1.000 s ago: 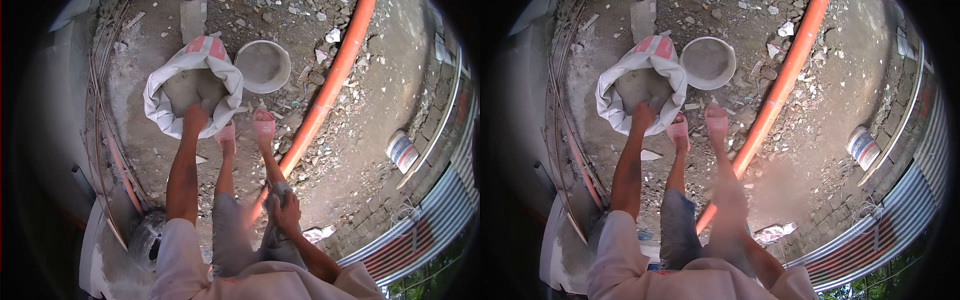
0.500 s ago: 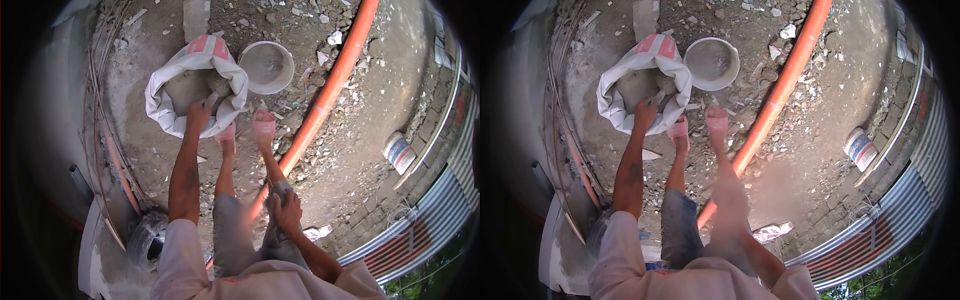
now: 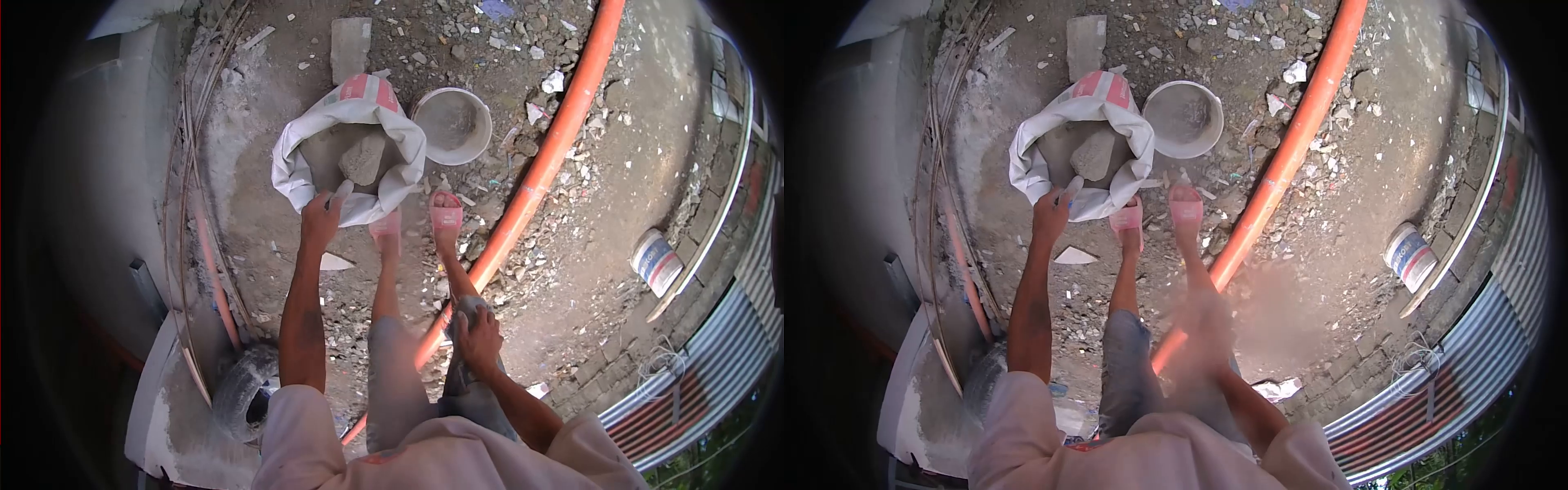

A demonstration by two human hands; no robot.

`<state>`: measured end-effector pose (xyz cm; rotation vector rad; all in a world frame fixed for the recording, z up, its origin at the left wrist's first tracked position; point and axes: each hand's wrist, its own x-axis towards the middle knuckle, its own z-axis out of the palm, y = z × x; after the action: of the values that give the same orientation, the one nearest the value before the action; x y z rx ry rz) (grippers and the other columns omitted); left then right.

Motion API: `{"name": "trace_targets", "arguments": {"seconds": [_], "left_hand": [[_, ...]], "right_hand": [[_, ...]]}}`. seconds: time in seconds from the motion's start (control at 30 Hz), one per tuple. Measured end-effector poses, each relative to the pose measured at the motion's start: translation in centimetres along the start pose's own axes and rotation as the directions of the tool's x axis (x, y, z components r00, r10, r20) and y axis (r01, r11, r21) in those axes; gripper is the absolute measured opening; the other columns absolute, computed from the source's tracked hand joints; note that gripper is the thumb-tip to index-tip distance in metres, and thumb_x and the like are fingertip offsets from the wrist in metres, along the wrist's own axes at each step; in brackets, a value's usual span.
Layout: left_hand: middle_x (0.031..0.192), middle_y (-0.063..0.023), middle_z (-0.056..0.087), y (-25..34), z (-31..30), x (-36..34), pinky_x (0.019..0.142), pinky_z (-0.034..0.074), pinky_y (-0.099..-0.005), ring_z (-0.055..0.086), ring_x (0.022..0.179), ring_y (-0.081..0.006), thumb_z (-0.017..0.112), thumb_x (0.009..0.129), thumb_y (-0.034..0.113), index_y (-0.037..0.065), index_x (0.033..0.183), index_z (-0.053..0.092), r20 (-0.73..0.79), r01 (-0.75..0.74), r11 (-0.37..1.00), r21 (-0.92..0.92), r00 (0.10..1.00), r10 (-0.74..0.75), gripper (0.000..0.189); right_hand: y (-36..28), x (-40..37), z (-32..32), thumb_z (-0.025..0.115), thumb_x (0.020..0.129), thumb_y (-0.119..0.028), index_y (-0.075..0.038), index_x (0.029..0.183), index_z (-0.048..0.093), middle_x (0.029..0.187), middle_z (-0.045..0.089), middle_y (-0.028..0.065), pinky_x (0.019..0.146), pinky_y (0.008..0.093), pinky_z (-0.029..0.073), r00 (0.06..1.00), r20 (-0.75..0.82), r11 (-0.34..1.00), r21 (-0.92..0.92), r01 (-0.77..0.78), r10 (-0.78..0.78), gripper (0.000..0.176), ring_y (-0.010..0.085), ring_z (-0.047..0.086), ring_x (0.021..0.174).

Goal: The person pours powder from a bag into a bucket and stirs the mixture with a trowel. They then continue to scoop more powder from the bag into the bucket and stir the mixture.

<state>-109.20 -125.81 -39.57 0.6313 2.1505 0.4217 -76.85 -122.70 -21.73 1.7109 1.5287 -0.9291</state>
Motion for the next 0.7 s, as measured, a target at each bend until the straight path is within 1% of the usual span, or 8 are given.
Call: {"name": "trace_targets", "arguments": {"seconds": [0.1, 0.2, 0.23, 0.3, 0.4, 0.53, 0.63, 0.7], "left_hand": [[0.081, -0.0261, 0.061, 0.2, -1.3, -1.7, 0.07, 0.045, -0.0452, 0.056, 0.078, -0.0456, 0.053, 0.089, 0.031, -0.002, 0.091, 0.061, -0.001, -0.019, 0.997, -0.081, 1.0, 0.019, 0.034], [0.08, -0.0255, 0.06, 1.9, -2.3, -3.2, 0.069, 0.044, -0.0458, 0.056, 0.076, -0.0449, 0.053, 0.088, 0.027, -0.002, 0.091, 0.061, 0.028, 0.014, 0.999, -0.043, 1.0, -0.013, 0.03], [0.079, -0.0254, 0.06, 2.6, -2.4, -3.8, 0.069, 0.044, -0.0458, 0.057, 0.076, -0.0446, 0.053, 0.088, 0.026, -0.002, 0.091, 0.061, 0.021, 0.006, 0.998, -0.063, 1.0, -0.005, 0.029], [0.079, -0.0252, 0.061, 4.8, -2.5, -4.6, 0.069, 0.044, -0.0458, 0.057, 0.076, -0.044, 0.052, 0.088, 0.024, -0.002, 0.091, 0.061, -0.001, -0.01, 0.995, -0.098, 1.0, 0.009, 0.028], [0.079, -0.0249, 0.061, 9.0, -2.6, -5.5, 0.068, 0.045, -0.0455, 0.058, 0.075, -0.0432, 0.051, 0.088, 0.023, -0.002, 0.091, 0.06, 0.042, 0.041, 0.996, -0.074, 0.998, -0.038, 0.027], [0.079, -0.0254, 0.061, 12.3, 0.7, -4.9, 0.069, 0.045, -0.0463, 0.058, 0.077, -0.0441, 0.051, 0.088, 0.025, -0.002, 0.092, 0.061, -0.027, -0.118, 0.989, -0.085, 0.993, 0.116, 0.029], [0.068, -0.0164, 0.061, 13.3, 4.8, -3.1, 0.061, 0.046, -0.0377, 0.06, 0.062, -0.026, 0.052, 0.09, 0.025, -0.004, 0.086, 0.062, -0.004, -0.105, 0.994, -0.021, 0.994, 0.105, 0.031], [0.065, -0.0148, 0.06, 13.9, 8.3, -1.9, 0.058, 0.046, -0.0375, 0.06, 0.059, -0.024, 0.051, 0.091, 0.026, -0.004, 0.084, 0.062, 0.01, -0.016, 0.993, -0.114, 1.0, 0.017, 0.033]], "right_hand": [[0.8, 0.0, 0.6, 0.049, 0.09, -0.045, -0.002, 0.123, 0.046, 0.121, 0.051, 0.0225, 0.09, 0.055, 0.041, 1.0, 0.006, 1.0, 0.0, -0.012, 0.012, 0.054, 0.0409, 0.048, 0.113], [1.2, -0.1, 0.5, 0.049, 0.09, -0.045, -0.003, 0.124, 0.045, 0.125, 0.049, 0.0227, 0.091, 0.0579, 0.039, 0.999, 0.009, 0.999, -0.03, -0.04, 0.04, 0.054, 0.041, 0.047, 0.116], [1.3, -0.2, 0.3, 0.048, 0.09, -0.045, -0.004, 0.125, 0.045, 0.126, 0.049, 0.0227, 0.092, 0.0589, 0.038, 0.999, 0.01, 0.998, -0.045, -0.05, 0.05, 0.054, 0.041, 0.046, 0.117], [1.0, -0.2, -0.6, 0.048, 0.09, -0.045, -0.004, 0.126, 0.044, 0.128, 0.047, 0.0228, 0.092, 0.0595, 0.038, 0.997, 0.041, 0.997, -0.02, -0.07, 0.071, 0.055, 0.041, 0.045, 0.119], [1.1, 0.0, -1.1, 0.048, 0.09, -0.046, -0.004, 0.127, 0.044, 0.129, 0.047, 0.0228, 0.093, 0.0599, 0.037, 0.997, 0.061, 0.998, 0.029, -0.047, 0.046, 0.056, 0.0409, 0.044, 0.121], [3.3, 0.6, -0.7, 0.048, 0.09, -0.046, -0.003, 0.126, 0.044, 0.128, 0.047, 0.0233, 0.093, 0.0594, 0.038, 0.999, 0.011, 0.994, 0.094, -0.05, 0.049, 0.056, 0.0412, 0.045, 0.12], [2.9, 0.8, -2.3, 0.048, 0.09, -0.047, -0.002, 0.126, 0.044, 0.126, 0.048, 0.0247, 0.093, 0.0577, 0.038, 0.993, 0.065, 0.992, 0.079, -0.102, 0.097, 0.057, 0.0418, 0.045, 0.119], [4.0, 1.3, -2.0, 0.048, 0.09, -0.047, -0.002, 0.126, 0.044, 0.126, 0.048, 0.0254, 0.094, 0.0567, 0.039, 0.995, 0.075, 0.986, 0.144, -0.081, 0.071, 0.058, 0.0423, 0.045, 0.118]]}}
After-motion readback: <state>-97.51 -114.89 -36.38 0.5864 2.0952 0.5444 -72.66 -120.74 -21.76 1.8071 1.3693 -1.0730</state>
